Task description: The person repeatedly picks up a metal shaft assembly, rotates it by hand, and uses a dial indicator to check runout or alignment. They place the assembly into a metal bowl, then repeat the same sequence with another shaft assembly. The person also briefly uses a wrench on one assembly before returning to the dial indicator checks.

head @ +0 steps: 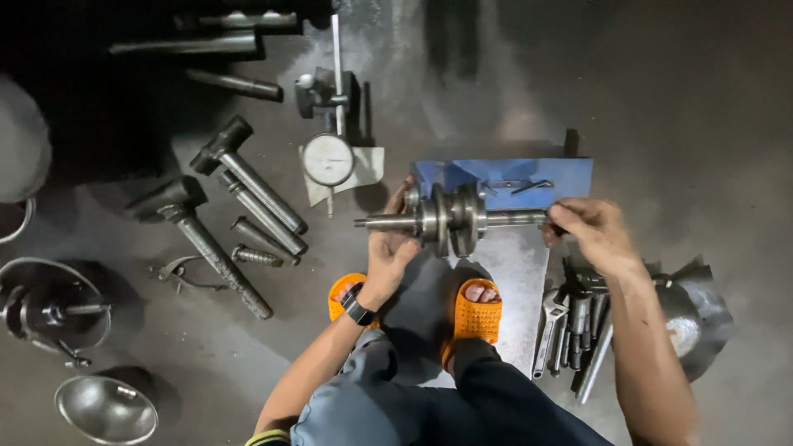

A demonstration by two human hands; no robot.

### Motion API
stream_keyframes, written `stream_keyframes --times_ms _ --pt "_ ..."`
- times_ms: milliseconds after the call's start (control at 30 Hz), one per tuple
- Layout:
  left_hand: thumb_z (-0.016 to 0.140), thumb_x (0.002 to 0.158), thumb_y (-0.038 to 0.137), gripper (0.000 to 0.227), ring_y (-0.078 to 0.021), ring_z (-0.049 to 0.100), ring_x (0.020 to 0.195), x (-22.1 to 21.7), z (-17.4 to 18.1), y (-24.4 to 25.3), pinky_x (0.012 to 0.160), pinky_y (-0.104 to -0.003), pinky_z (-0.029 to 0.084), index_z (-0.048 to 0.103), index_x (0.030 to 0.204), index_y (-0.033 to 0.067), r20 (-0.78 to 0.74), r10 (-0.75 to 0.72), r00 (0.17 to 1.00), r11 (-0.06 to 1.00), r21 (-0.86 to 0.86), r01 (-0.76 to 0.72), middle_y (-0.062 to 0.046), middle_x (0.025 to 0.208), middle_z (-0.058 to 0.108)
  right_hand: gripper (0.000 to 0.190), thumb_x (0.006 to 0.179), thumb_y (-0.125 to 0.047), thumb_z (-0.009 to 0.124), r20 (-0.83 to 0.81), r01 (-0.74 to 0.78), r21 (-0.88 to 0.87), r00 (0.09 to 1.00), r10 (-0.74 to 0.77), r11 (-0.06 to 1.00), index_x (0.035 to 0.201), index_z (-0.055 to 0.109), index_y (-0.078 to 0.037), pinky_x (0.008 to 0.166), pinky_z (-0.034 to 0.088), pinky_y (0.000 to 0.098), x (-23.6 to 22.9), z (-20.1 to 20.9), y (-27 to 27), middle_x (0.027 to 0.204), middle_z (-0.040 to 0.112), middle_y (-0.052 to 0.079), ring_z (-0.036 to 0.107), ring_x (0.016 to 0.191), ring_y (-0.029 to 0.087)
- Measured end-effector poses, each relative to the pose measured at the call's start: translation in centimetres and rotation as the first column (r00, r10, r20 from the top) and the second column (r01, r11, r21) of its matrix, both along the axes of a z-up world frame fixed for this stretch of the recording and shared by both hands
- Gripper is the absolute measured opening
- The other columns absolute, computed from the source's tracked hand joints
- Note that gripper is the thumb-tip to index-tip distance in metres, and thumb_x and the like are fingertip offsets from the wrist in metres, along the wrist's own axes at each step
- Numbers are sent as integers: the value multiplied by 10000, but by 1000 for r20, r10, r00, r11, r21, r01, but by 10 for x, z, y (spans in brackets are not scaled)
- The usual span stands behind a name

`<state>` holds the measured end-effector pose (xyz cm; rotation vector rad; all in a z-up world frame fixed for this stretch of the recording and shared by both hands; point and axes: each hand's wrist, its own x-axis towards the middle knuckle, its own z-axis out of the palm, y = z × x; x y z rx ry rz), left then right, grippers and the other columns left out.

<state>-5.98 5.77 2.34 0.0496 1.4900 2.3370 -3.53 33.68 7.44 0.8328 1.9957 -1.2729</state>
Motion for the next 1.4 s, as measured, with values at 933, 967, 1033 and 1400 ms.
stream_keyframes --times_ms 933,967,1033,1400 --pt "672 809 269 752 -288 284 1343 -3 6 -1 1107 -391 287 268 1353 -59 89 23 996 998 57 -28 -196 1454 247 396 624 -124 722 -149 67 -89 986 -79 994 1009 628 -107 869 523 380 0 6 -4 1090 647 45 626 970 205" --pt "672 809 269 752 -288 284 1343 -3 6 -2 1107 -391 287 268 1353 -59 88 25 996 998 57 -30 -196 1454 247 396 624 -124 722 -150 64 -89 986 -77 994 1009 628 -107 869 523 380 1 3 -3 1090 647 45 626 970 205" --pt "683 804 287 775 -274 303 1336 -3 5 -2 1118 -387 273 262 1368 -35 86 25 996 997 71 -32 -179 1441 286 238 816 -109 562 -90 36 -12 995 -37 999 1035 638 -162 979 412 524 5 -2 -1 998 688 51 624 1031 212" --pt "652 812 298 792 -319 247 1360 8 -9 -12 1130 -464 224 191 1385 6 143 78 987 988 123 -96 -198 1458 226 332 682 -205 697 -262 3 -58 965 -18 998 992 646 -97 745 551 296 16 -14 6 981 673 57 652 818 172"
